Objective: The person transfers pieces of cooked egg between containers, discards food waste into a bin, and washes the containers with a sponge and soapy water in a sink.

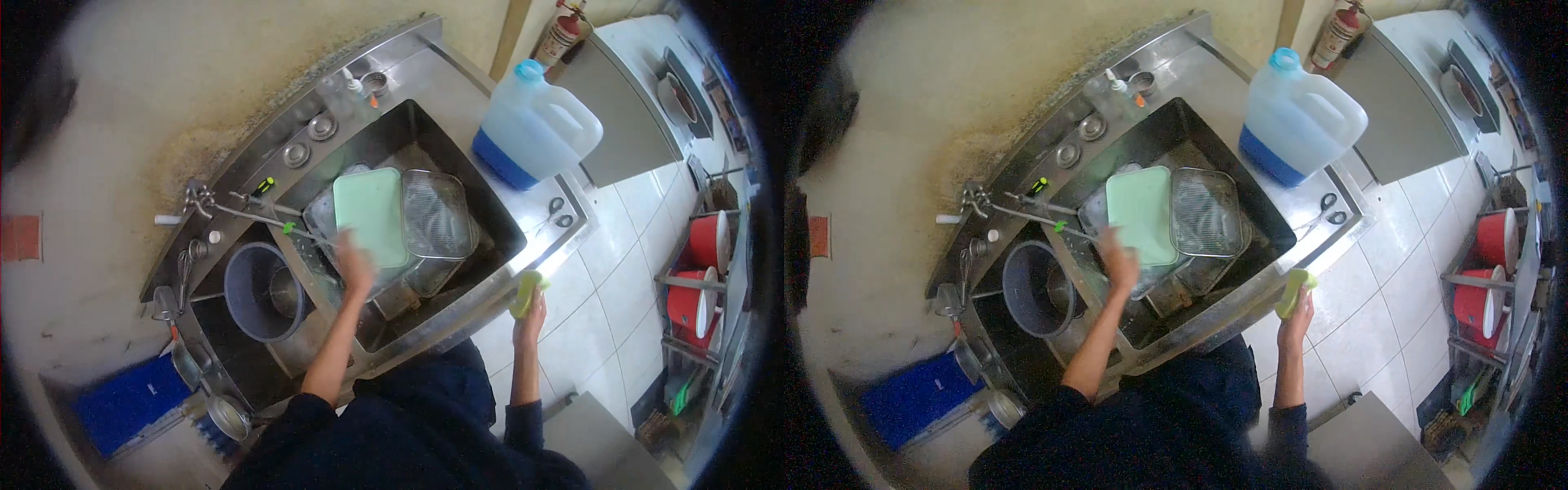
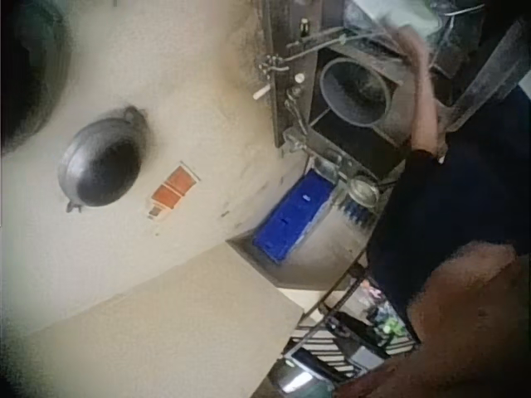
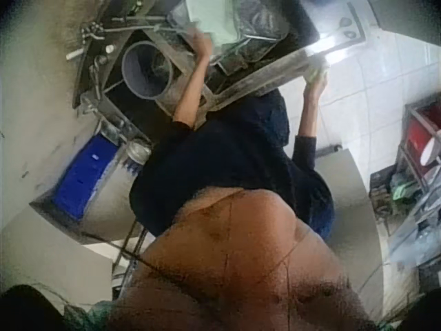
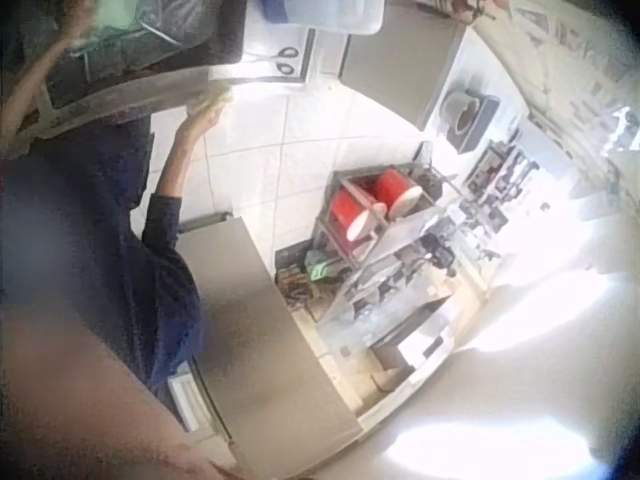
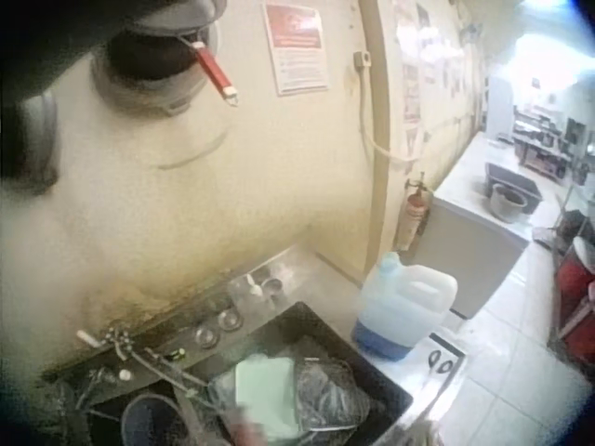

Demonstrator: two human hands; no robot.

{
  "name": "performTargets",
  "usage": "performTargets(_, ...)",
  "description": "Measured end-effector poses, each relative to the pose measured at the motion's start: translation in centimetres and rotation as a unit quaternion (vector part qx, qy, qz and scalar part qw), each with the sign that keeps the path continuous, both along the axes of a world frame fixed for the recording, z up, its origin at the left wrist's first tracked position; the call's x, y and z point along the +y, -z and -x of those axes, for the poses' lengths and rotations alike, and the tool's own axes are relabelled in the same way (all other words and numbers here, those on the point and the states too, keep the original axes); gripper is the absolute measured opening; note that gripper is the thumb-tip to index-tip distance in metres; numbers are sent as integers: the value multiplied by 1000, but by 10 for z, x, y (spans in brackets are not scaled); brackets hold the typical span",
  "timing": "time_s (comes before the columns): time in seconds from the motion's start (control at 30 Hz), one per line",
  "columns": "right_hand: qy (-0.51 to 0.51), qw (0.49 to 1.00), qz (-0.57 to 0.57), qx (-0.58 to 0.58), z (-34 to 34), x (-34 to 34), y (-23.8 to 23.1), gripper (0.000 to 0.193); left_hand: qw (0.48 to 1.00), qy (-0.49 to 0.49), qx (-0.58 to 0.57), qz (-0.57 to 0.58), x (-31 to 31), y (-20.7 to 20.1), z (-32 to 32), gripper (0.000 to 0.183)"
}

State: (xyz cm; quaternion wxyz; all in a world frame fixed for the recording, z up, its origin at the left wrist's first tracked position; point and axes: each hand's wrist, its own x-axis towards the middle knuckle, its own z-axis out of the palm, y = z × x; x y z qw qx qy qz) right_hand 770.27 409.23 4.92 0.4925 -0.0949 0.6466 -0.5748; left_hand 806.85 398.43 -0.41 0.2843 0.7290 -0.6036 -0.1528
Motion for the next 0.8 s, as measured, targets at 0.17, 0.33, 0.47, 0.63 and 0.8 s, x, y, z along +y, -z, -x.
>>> performTargets(0.17,67,996,31,-43,1,30,-3,39,919,380,-97,-50,-15,92,104,55)
performTargets(0.33,70,997,-7,-19,-7,51,-29,39,824,460,-258,-207,-34,125,102,34)
performTargets(0.47,110,993,2,-31,11,73,-13,42,902,388,-182,-51,-35,35,93,13)
performTargets(0.63,-26,998,60,-17,-11,21,-27,46,959,191,202,-50,8,-89,-3,34)
performTargets(0.8,-209,959,153,116,-110,-76,-45,53,841,-163,515,26,132,-143,-64,36)
